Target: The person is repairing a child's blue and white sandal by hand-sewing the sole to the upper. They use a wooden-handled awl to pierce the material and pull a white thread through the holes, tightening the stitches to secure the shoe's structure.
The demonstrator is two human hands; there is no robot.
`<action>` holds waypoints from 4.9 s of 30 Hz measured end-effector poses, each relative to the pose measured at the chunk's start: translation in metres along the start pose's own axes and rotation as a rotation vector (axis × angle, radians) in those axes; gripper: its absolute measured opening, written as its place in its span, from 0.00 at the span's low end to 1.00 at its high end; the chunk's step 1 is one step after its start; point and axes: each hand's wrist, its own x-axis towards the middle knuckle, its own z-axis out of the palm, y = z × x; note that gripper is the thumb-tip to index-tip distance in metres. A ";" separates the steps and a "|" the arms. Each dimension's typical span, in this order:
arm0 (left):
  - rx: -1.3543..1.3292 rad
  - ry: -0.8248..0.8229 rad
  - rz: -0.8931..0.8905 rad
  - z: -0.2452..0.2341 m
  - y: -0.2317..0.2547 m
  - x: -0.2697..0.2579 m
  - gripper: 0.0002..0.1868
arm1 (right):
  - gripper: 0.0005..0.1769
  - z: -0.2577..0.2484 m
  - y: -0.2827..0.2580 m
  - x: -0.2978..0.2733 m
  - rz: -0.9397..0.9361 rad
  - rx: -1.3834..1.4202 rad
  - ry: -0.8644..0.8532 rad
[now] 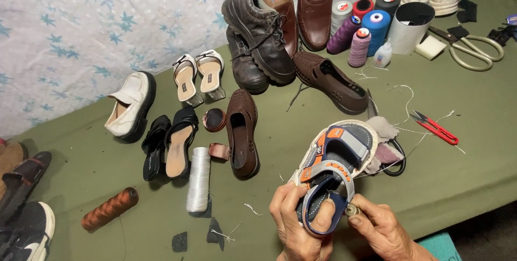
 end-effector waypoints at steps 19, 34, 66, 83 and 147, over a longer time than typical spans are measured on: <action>-0.087 0.044 -0.148 0.002 -0.048 -0.026 0.10 | 0.24 0.000 -0.024 0.023 -0.085 -0.288 -0.009; -0.215 -0.104 -0.369 0.014 -0.107 -0.041 0.14 | 0.06 -0.052 0.038 0.063 -0.515 -1.330 -0.083; -0.148 -0.154 -0.492 0.054 -0.133 -0.085 0.13 | 0.07 -0.126 -0.017 0.052 -0.318 -1.169 0.132; -0.185 -0.107 -0.548 0.076 -0.140 -0.102 0.08 | 0.07 -0.179 -0.018 -0.002 0.335 -0.789 0.430; -0.475 -0.613 -0.793 0.044 -0.006 -0.024 0.07 | 0.06 -0.076 0.054 0.022 0.051 -0.838 -0.264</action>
